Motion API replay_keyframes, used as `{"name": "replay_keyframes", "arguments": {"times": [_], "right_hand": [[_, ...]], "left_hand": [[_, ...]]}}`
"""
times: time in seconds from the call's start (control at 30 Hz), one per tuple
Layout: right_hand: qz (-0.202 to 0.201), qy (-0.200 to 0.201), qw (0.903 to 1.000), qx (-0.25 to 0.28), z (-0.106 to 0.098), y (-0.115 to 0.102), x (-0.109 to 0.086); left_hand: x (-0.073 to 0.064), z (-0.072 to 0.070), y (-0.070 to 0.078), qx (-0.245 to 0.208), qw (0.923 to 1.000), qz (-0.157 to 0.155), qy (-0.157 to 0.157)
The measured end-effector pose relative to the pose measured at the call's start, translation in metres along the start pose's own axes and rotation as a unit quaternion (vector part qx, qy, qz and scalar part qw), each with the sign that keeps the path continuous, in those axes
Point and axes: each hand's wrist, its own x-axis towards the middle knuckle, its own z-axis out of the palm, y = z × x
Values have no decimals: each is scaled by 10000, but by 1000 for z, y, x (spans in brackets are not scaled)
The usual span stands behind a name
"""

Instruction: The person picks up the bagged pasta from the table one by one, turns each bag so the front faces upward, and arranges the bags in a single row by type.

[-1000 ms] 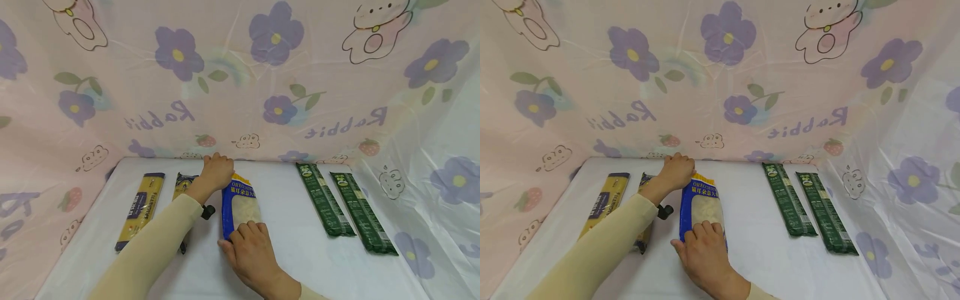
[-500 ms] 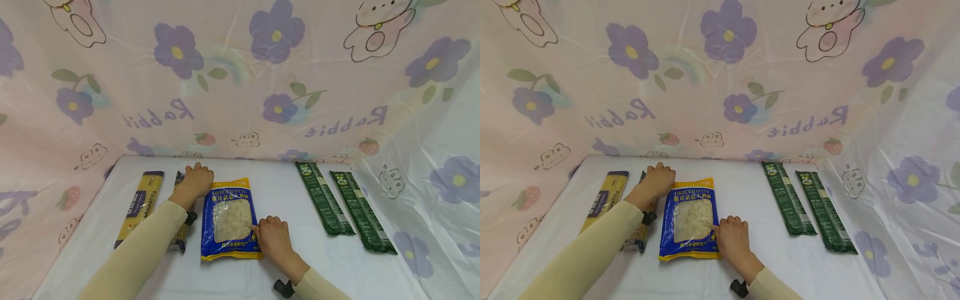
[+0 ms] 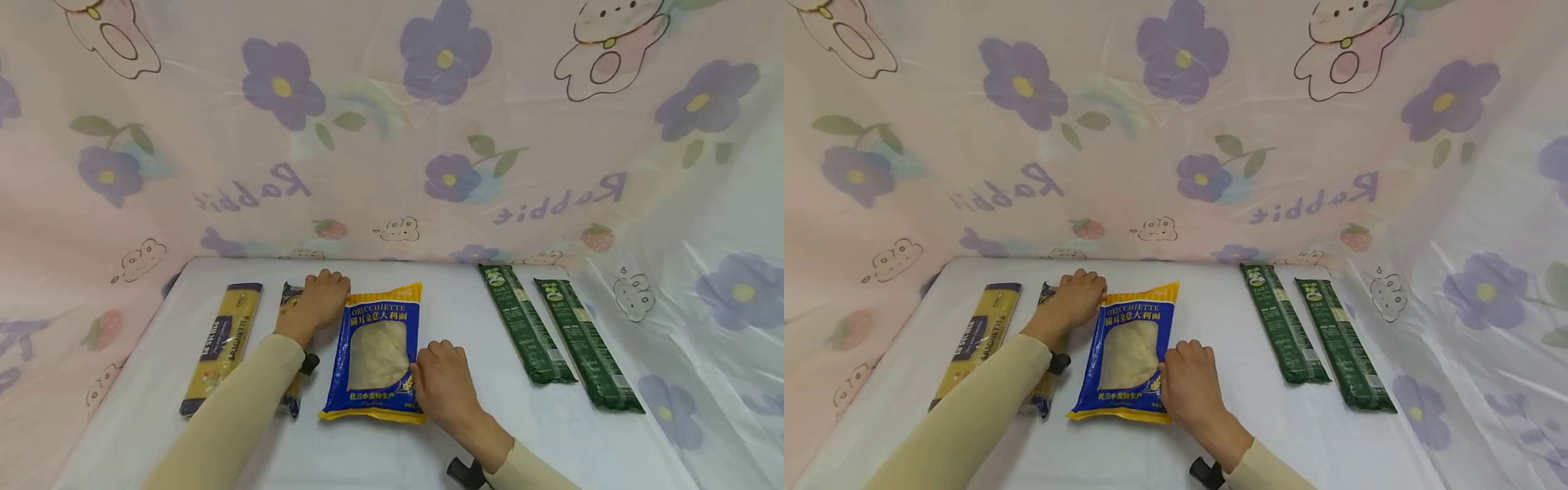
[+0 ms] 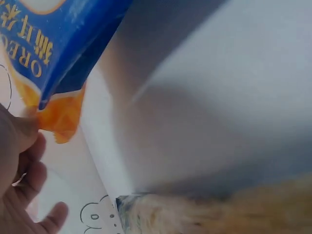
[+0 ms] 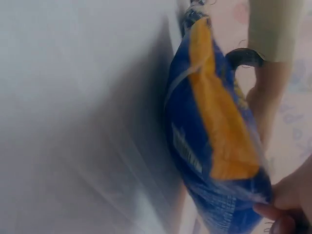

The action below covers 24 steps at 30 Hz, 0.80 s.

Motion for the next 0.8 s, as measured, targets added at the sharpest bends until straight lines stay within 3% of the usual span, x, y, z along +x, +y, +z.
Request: {"name": "replay_keyframes", "arguments": {"times": [0.17, 0.37, 0.47, 0.6, 0.7, 0.8], "right_hand": [[91, -5, 10000, 26, 7, -1, 4], [435, -630, 9957, -532, 28, 4, 3], [519, -799, 9928, -726, 31, 5, -3], [408, -833, 9917, -889, 34, 0, -7], [246, -771, 9915, -1016, 39, -5, -6], [154, -782, 9920, -978, 42, -9, -3]], "left_hand": [[10, 3, -9, -3, 9995, -55, 307], [6, 2, -10, 83, 9993, -371, -65], [0, -4, 7, 254, 9993, -283, -23], [-12, -10, 41, 389, 9992, 122, 40], [-24, -6, 65, 319, 9984, 441, -155], [-35, 1, 81, 67, 9975, 550, -447]]}}
